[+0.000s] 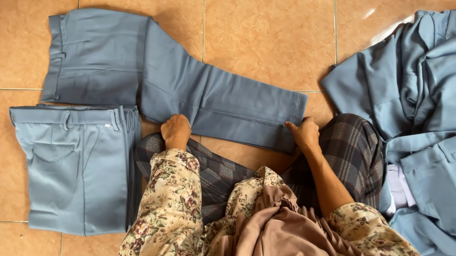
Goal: The person sits on a tiled floor and folds several pairs of light blue trousers by hand. Each pair is laid flat, folded lengthwise, then folded into a compact rectangle and placed on a growing stack to the left.
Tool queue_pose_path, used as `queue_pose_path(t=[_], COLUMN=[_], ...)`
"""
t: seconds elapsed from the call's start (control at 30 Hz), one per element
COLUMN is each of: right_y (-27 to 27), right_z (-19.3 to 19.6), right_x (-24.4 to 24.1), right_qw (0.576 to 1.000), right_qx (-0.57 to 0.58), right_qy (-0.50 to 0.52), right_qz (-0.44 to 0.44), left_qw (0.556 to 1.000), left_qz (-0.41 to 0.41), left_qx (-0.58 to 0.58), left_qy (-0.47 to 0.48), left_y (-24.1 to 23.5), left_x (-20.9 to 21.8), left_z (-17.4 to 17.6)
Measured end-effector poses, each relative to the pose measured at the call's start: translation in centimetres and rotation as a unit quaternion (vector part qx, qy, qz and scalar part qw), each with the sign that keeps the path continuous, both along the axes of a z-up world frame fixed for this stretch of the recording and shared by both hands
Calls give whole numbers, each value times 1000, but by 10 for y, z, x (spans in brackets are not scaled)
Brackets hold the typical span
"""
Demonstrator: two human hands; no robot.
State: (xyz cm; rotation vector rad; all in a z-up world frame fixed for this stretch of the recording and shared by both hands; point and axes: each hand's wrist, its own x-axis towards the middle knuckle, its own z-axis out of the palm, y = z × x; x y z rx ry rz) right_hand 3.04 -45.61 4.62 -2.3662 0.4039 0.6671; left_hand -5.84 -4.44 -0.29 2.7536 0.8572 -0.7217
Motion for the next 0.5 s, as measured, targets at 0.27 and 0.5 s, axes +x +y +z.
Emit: queue_pose_path(t=[0.27,0.5], right_y=[19,1], right_z=[8,-23], right_x=[-5,7], right_qw=[1000,934], right_qx=[-25,276], right_qy=[-5,-142], right_qz=[4,-174], left_qw=[1000,999], left_qz=[-23,-37], left_qx=[-17,-15], left_qy=[-10,35], left_y=[-11,-48], left_x=[0,1], left_z=[34,80])
